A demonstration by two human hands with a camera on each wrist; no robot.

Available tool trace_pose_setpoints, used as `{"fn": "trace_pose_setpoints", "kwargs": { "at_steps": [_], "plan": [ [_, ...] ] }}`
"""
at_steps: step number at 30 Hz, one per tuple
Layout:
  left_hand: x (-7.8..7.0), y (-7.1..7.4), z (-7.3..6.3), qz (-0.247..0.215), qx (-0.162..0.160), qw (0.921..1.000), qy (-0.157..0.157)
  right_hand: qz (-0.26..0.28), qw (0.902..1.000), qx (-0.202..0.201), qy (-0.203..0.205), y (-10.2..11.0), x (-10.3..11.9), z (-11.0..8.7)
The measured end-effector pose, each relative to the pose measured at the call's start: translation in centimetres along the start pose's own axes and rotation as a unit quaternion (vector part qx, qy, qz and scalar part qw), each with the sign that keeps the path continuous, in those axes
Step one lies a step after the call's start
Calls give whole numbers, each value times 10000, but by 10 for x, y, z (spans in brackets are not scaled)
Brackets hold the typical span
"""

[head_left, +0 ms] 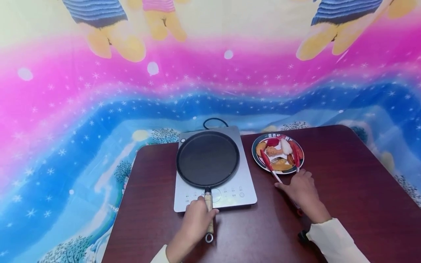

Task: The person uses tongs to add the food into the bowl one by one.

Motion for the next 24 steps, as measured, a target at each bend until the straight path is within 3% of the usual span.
{"fn": "trace_pose_setpoints", "kwargs": {
  "at_steps": [10, 24],
  "plan": [
    [-6, -3, 5, 413, 81, 9988, -255, 11, 9997, -48, -251, -8, 0, 6],
    [-3, -4, 7, 94, 137, 9997, -170, 170, 9986, -482, -96, -4, -4, 5]
  ]
}}
Point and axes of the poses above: each hand's wrist, its own z-axis towards the middle knuckle, its own y-axis out of the back of the hand, x = y × z, the point moved 7 cm from there along z, towards the middle knuckle, and after that the axes turned 14 degrees about -y, right-handed, at the moved point
